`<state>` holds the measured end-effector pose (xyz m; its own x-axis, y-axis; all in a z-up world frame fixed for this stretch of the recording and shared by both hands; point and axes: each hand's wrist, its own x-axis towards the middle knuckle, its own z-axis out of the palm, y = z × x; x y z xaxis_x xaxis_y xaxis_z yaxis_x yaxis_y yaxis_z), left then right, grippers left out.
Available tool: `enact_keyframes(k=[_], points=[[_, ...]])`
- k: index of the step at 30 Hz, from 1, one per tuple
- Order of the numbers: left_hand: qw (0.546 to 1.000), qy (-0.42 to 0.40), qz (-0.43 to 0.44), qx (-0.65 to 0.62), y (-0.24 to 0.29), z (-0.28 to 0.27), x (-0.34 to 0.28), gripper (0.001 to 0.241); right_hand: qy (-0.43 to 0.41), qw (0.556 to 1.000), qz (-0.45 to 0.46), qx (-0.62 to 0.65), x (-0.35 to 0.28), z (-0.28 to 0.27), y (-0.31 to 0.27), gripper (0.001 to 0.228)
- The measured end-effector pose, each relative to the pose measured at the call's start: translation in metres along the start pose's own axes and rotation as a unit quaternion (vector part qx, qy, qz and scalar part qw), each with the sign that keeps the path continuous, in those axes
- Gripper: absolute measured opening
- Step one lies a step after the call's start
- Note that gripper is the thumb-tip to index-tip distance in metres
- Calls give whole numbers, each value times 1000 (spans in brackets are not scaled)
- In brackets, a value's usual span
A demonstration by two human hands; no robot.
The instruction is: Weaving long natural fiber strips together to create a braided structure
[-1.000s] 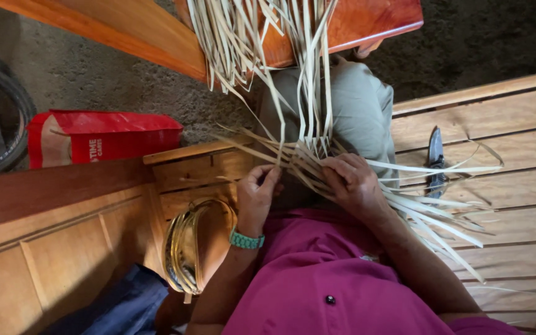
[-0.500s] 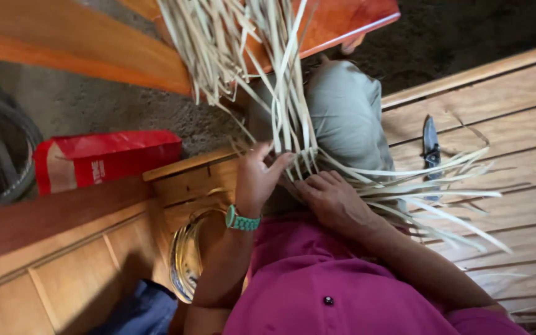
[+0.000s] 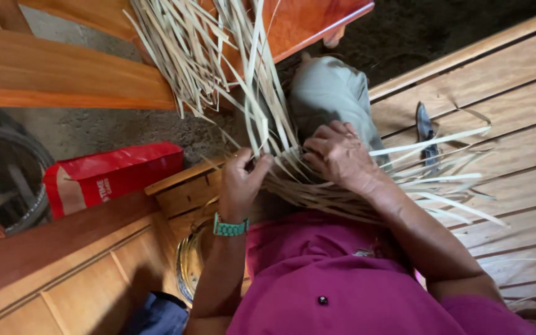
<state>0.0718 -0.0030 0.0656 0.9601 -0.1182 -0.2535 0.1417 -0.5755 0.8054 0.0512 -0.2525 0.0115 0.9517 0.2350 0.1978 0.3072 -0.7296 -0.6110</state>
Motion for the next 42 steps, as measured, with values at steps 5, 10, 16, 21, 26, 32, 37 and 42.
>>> enact_keyframes(k=[5, 10, 16, 21, 26, 32, 37, 42], points=[[999, -38, -19, -12, 29, 6, 19, 45, -7, 998, 6, 64, 2, -7, -8, 8], [990, -131, -36, -25, 33, 21, 35, 28, 1, 989, 31, 142, 0, -20, -10, 1], [983, -183, -24, -5, 25, 24, 41, 7, 1, 991, 22, 131, 0, -20, 7, 3], [979, -202, 8, -25, 26, 22, 41, 7, 3, 994, 75, 79, 3, -11, 14, 7], [977, -206, 5, -59, 15, 24, 43, 8, -10, 994, 44, 100, 2, -10, 24, 2], [976, -209, 1, -64, 24, 22, 41, 8, -56, 973, 51, 216, 14, -34, 9, 12], [973, -213, -23, -88, 28, 20, 42, 9, -59, 976, 35, 206, 7, -38, -9, 10], [975, -202, -3, -87, 24, 20, 41, 13, -39, 986, 55, 150, -2, -17, 2, 6]])
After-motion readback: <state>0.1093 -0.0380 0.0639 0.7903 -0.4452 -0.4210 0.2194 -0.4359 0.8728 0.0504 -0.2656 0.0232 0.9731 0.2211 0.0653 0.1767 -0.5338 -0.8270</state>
